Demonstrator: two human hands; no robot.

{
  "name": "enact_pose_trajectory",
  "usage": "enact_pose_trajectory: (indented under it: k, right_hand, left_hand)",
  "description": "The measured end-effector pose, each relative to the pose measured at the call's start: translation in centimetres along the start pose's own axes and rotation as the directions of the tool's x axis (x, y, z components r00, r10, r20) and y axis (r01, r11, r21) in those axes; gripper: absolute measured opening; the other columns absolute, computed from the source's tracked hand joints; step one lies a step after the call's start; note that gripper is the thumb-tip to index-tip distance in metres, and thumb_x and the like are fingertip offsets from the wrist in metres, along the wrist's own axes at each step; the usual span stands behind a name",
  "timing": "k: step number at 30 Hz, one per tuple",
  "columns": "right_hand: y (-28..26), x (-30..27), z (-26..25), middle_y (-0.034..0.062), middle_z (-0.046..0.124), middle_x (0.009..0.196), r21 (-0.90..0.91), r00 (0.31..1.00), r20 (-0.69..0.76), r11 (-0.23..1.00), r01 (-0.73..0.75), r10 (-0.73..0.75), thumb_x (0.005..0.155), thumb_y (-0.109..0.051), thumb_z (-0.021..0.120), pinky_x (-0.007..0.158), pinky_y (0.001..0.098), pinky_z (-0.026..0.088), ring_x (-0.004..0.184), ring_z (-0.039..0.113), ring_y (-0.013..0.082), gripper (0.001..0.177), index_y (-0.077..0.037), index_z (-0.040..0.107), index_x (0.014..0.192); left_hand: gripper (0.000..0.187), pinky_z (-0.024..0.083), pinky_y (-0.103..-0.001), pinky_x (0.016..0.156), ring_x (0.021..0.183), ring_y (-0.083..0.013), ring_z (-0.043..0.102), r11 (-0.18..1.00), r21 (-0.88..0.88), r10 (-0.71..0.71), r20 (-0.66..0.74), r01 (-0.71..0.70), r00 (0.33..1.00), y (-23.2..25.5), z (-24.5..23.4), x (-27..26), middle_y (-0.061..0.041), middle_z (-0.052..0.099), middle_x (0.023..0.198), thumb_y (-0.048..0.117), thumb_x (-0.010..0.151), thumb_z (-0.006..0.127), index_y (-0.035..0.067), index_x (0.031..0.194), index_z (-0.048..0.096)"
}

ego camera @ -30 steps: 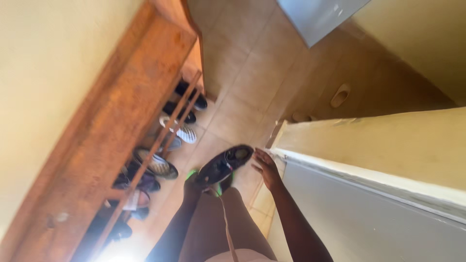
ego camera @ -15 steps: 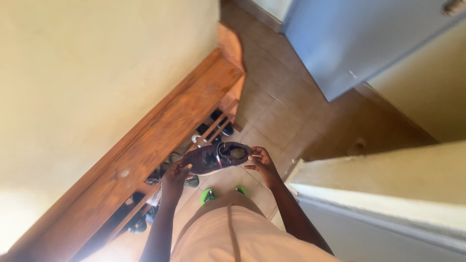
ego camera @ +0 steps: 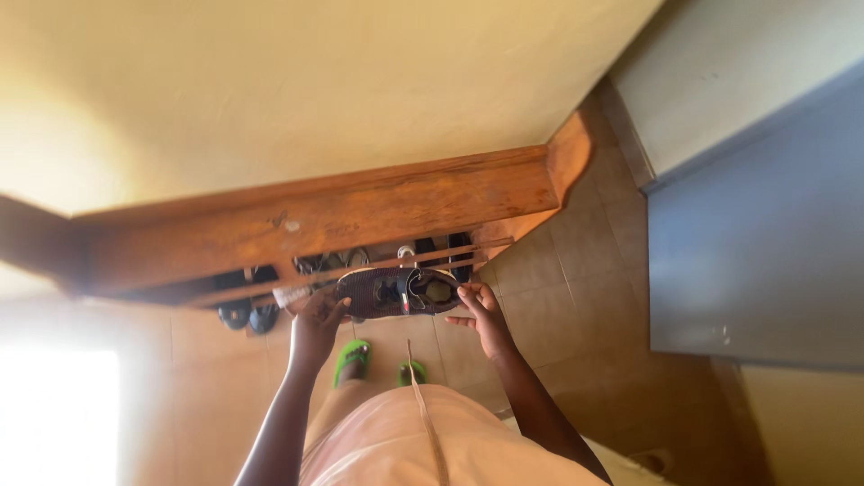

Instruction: The person repeatedly picks up pairs of shoes from an indoor wooden shoe rack, walks to an outdoor balcony, and places them on the tiled floor among other shoes. This cycle is performed multiple times with different pairs of shoes.

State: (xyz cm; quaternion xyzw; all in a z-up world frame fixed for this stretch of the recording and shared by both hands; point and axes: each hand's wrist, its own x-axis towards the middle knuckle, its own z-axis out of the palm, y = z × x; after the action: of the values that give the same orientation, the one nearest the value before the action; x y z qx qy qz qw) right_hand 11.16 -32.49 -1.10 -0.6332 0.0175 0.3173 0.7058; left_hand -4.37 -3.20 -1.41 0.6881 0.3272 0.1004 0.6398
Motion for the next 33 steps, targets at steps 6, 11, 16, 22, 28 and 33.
enact_pose_trajectory:
  k: [6, 11, 16, 22, 28, 33]
  right_hand:
    - [0.5, 0.5, 0.7, 0.0097, 0.059, 0.116, -0.124, 0.983, 0.168, 0.991, -0.05, 0.071, 0.094, -0.036, 0.069, 0.086, 0.0421, 0.066, 0.108, 0.064, 0.0193, 0.042, -0.004, 0.058, 0.119]
    - [2.6, 0.7, 3.5, 0.0082, 0.064, 0.116, -0.236, 0.949, 0.241, 0.96, -0.148, 0.205, 0.091, -0.037, 0.069, 0.082, 0.0404, 0.065, 0.103, 0.066, 0.0201, 0.046, -0.008, 0.058, 0.125]
    - [3.1, 0.9, 8.8, 0.0132, 0.07, 0.11, -0.378, 0.865, 0.387, 0.91, -0.167, 0.32, 0.094, -0.041, 0.067, 0.083, 0.0379, 0.065, 0.099, 0.071, 0.0235, 0.049, -0.006, 0.064, 0.128]
    - [3.2, 0.4, 19.0, 0.007, 0.071, 0.111, -0.5, 0.761, 0.547, 0.865, -0.038, 0.349, 0.091, -0.039, 0.068, 0.083, 0.0364, 0.062, 0.103, 0.071, 0.0178, 0.048, -0.007, 0.063, 0.127]
    - [4.8, -1.0, 29.0, 0.0092, 0.07, 0.11, -0.551, 0.681, 0.617, 0.834, 0.016, 0.395, 0.092, -0.042, 0.068, 0.084, 0.0352, 0.062, 0.1, 0.07, 0.0197, 0.05, -0.008, 0.065, 0.128]
    - [7.2, -2.1, 34.7, 0.0107, 0.072, 0.108, -0.531, 0.642, 0.65, 0.847, 0.002, 0.406, 0.09, -0.043, 0.069, 0.082, 0.0363, 0.063, 0.097, 0.072, 0.0194, 0.052, -0.006, 0.067, 0.127]
  left_hand:
    - [0.035, 0.058, -0.034, 0.077, 0.093, -0.0224, 0.074, 0.968, 0.251, 0.11, -0.362, -0.017, 0.925, -2.6, 0.9, -6.3, -0.014, 0.074, 0.106, 0.021, 0.088, 0.08, 0.004, 0.118, 0.074]
    - [0.037, 0.058, -0.035, 0.076, 0.085, -0.0228, 0.075, 0.979, 0.166, -0.005, -0.557, 0.117, 0.83, -3.1, -0.3, -11.1, -0.014, 0.071, 0.106, 0.022, 0.087, 0.08, 0.002, 0.117, 0.073]
    - [0.031, 0.058, -0.034, 0.076, 0.081, -0.0205, 0.075, 0.97, 0.106, -0.078, -0.712, 0.217, 0.697, -2.8, -3.9, -16.6, -0.011, 0.077, 0.093, 0.023, 0.085, 0.082, 0.001, 0.106, 0.076]
    - [0.023, 0.058, -0.033, 0.072, 0.072, -0.0193, 0.076, 0.948, -0.102, -0.256, -0.809, 0.302, 0.529, -3.5, -10.2, -21.5, -0.01, 0.079, 0.081, 0.022, 0.089, 0.077, 0.002, 0.101, 0.077]
    - [0.019, 0.059, -0.03, 0.071, 0.075, -0.0183, 0.077, 0.954, -0.208, -0.285, -0.856, 0.217, 0.432, -4.9, -16.6, -25.0, -0.011, 0.08, 0.083, 0.018, 0.094, 0.072, -0.001, 0.095, 0.073]
    - [0.018, 0.06, -0.03, 0.071, 0.079, -0.0159, 0.079, 0.951, -0.273, -0.31, -0.854, 0.147, 0.417, -7.2, -20.6, -28.1, -0.011, 0.08, 0.083, 0.016, 0.093, 0.071, -0.001, 0.092, 0.073]
